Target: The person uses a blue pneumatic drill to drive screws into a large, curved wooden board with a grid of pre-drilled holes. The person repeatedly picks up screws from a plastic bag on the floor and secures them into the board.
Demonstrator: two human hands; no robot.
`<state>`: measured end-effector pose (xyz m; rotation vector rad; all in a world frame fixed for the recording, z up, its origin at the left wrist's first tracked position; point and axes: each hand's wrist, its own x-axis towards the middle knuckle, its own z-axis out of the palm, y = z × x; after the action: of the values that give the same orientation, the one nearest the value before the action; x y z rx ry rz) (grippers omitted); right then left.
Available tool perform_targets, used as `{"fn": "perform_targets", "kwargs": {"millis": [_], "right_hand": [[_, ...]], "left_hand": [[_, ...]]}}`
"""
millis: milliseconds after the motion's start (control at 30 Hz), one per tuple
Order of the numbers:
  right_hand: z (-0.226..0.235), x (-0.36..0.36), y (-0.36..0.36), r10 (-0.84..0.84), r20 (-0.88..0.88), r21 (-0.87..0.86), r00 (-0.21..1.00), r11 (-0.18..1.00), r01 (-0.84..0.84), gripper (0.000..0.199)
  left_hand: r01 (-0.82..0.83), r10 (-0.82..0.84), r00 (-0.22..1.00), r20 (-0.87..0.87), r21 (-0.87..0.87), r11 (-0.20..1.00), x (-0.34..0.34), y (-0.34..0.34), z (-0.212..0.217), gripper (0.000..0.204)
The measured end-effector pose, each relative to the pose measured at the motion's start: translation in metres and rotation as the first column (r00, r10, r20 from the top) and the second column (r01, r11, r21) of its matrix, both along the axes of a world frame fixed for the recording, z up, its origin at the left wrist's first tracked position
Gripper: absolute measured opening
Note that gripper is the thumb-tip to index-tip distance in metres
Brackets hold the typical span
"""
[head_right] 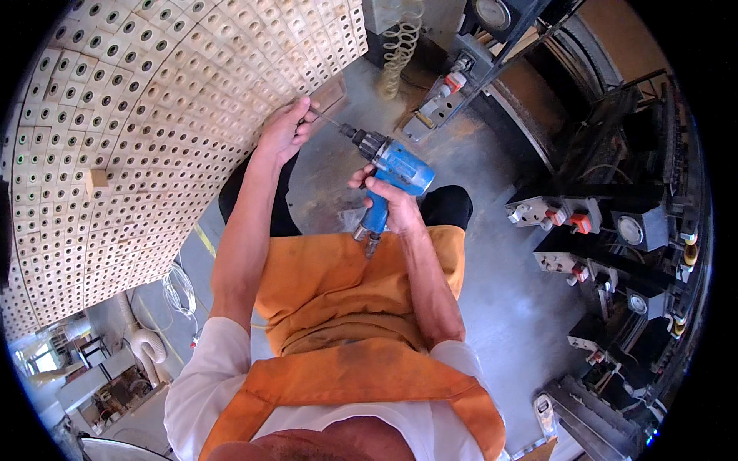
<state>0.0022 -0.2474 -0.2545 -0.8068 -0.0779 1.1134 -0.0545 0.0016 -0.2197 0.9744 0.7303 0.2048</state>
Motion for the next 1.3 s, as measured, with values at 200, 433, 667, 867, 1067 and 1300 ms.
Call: {"fn": "perform_targets", "kwargs": {"millis": [200,433,667,867,1067,1300], "right_hand": [[-0.001,-0.004,0.006,-0.06,-0.008,0.032,0.998,0.998,0.06,0.024],[0.004,-0.019,0.051,-0.142,-0.099,0.094,0.985,0.984,0.151,0.021],[0.004,-0.021,0.053,-0.167,-0.122,0.074,0.978,0.982,0.176,0.021],[0.01,-0.023,0.055,-0.173,-0.095,0.049,0.98,0.983,0.178,0.021],[0.008,-0.02,0.055,-0.175,-0.112,0.048,0.978,0.982,0.182,0.023],[0.018,-0.018,0.025,-0.127,-0.066,0.033,0.99,0.991,0.129,0.025]], "left_hand": [[-0.019,0.02,0.998,0.061,-0.012,1.0,0.01,-0.002,-0.002,0.028],[-0.07,0.117,0.958,0.262,-0.184,0.98,0.015,0.005,-0.009,0.032],[-0.048,0.074,0.99,0.117,-0.215,0.976,0.008,-0.002,-0.014,0.027],[0.007,0.016,0.996,0.092,-0.242,0.97,-0.015,0.002,-0.027,0.023],[-0.018,0.04,0.991,0.127,-0.165,0.986,-0.007,-0.01,-0.01,0.026],[-0.094,0.111,0.97,0.216,-0.088,0.992,-0.004,0.002,-0.008,0.021]]}}
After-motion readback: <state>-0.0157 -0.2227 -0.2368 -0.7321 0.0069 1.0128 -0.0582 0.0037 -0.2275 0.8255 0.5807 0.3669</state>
